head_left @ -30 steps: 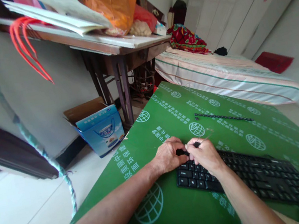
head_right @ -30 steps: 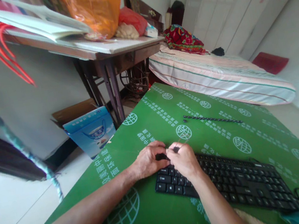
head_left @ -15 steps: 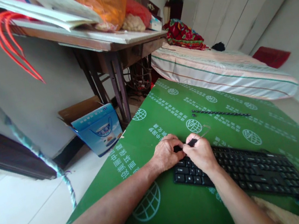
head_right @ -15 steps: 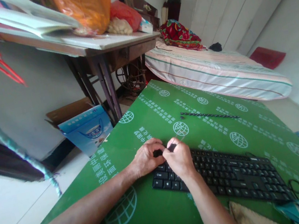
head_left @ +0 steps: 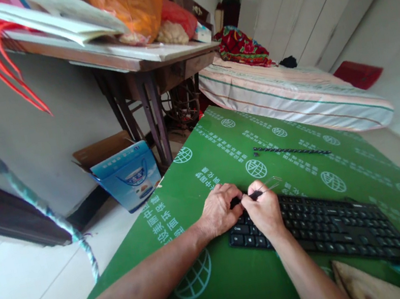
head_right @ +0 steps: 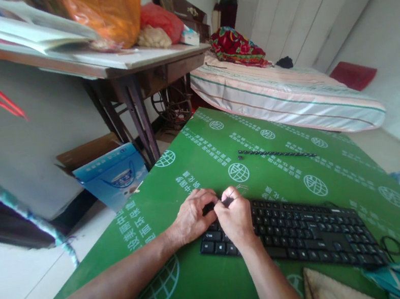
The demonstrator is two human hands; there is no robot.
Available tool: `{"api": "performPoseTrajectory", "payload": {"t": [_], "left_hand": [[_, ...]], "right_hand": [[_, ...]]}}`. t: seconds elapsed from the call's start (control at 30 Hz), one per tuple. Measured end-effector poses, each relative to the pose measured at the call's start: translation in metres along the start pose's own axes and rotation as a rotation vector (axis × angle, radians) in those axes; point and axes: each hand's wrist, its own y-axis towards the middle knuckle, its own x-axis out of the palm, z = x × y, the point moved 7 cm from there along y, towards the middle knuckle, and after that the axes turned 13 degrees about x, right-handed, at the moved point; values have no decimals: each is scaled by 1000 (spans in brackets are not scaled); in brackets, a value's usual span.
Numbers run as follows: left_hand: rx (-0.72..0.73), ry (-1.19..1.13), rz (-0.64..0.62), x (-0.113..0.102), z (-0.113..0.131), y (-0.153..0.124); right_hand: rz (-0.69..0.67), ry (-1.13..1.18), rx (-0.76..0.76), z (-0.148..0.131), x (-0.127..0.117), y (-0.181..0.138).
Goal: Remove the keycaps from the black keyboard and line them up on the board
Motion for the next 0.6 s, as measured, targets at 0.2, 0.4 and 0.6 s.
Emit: {"api": "performPoseTrajectory", "payload": {"t": [0.2,0.4,0.6], "left_hand": [[72,39,-5,-1,5,0],[115,34,59,-3,1,-1],[137,-14,105,-6,-3,0]], "right_hand": [[-17,37,9,-1,1,2],[-24,125,20,3,0,5],[-23,161,46,2,0,7]]}}
